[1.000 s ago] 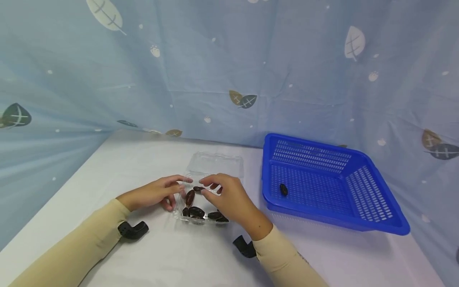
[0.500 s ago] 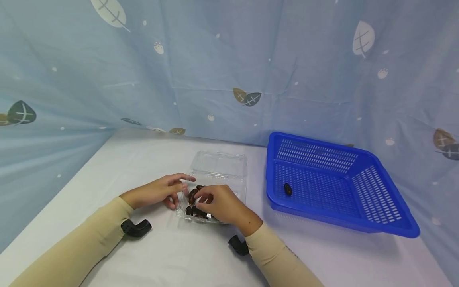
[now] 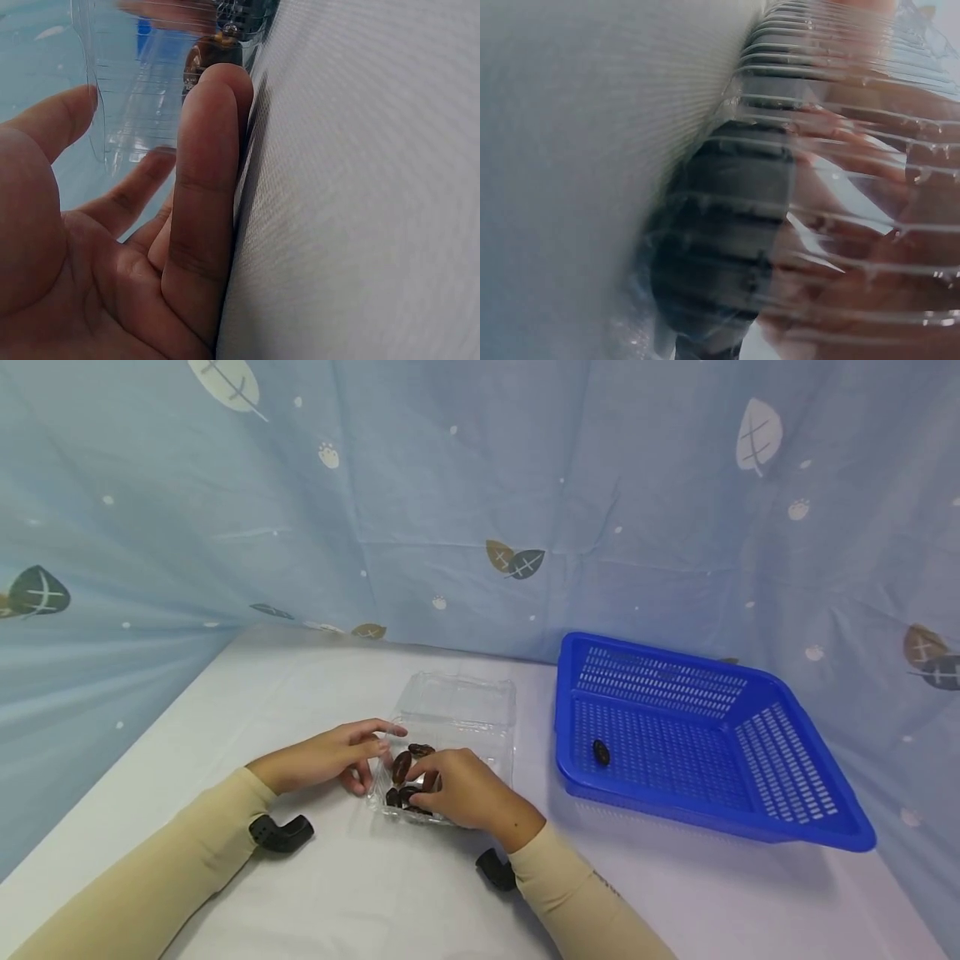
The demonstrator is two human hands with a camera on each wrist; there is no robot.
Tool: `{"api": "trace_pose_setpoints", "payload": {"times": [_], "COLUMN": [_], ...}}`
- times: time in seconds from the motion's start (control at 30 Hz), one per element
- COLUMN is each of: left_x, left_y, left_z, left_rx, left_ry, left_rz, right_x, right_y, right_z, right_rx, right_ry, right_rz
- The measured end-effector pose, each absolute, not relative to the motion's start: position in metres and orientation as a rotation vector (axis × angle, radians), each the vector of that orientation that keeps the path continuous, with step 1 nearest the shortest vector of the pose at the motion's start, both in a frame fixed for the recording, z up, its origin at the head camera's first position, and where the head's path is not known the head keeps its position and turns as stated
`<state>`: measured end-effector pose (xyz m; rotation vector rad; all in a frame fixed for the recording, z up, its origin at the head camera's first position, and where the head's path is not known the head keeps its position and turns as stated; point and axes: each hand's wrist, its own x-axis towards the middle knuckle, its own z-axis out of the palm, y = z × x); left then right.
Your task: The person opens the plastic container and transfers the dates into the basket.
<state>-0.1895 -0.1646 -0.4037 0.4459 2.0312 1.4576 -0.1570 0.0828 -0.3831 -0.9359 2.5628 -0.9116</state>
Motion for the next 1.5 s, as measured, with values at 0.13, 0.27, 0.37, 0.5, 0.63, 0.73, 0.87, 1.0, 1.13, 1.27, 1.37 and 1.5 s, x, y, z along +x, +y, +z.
{"api": "trace_pose_setpoints", "payload": {"times": [0.13, 0.27, 0.37, 0.5, 0.63, 0.73, 0.87, 1.0, 1.13, 1.27, 1.37, 1.5], "left_x": [-0.1898, -0.1900, -0.1902, -0.1896, -0.1898, -0.1902, -0.1906, -0.1908, -0.1921, -0.1923, -0.1923, -0.1924], "left_y": [-0.1645, -0.1654, -0.1663, -0.1656, -0.1653, -0.1655, -0.1654, -0.1662, -0.1662, -0.1661, -0.1657, -0.1655], "left_z": [-0.4027, -0.4046, -0.4057, -0.4052, -0.4059, -0.4059, -0.4046, -0.4042, -0.4049, -0.4037, -0.4040, -0.4062], "left_rx": [0.453, 0.451, 0.454, 0.458, 0.453, 0.453, 0.452, 0.454, 0.454, 0.453, 0.454, 0.450], "left_ry": [2.030, 2.034, 2.037, 2.032, 2.024, 2.020, 2.024, 2.025, 2.019, 2.018, 2.017, 2.029], "left_rz": [1.463, 1.454, 1.453, 1.455, 1.457, 1.462, 1.465, 1.460, 1.457, 1.466, 1.468, 1.465], "right_x": [-0.1576, -0.1575, -0.1575, -0.1564, -0.1563, -0.1568, -0.1578, -0.1582, -0.1594, -0.1592, -0.1581, -0.1571], "right_y": [0.0826, 0.0825, 0.0825, 0.0835, 0.0838, 0.0837, 0.0836, 0.0835, 0.0839, 0.0837, 0.0841, 0.0845], "right_z": [-0.3832, -0.3831, -0.3826, -0.3823, -0.3826, -0.3827, -0.3824, -0.3812, -0.3819, -0.3794, -0.3776, -0.3738], "right_rx": [-0.937, -0.939, -0.938, -0.925, -0.917, -0.912, -0.915, -0.922, -0.924, -0.945, -0.958, -0.975], "right_ry": [2.564, 2.555, 2.556, 2.558, 2.550, 2.549, 2.553, 2.547, 2.554, 2.598, 2.639, 2.717], "right_rz": [-0.900, -0.893, -0.882, -0.869, -0.871, -0.874, -0.873, -0.872, -0.888, -0.880, -0.870, -0.883]}}
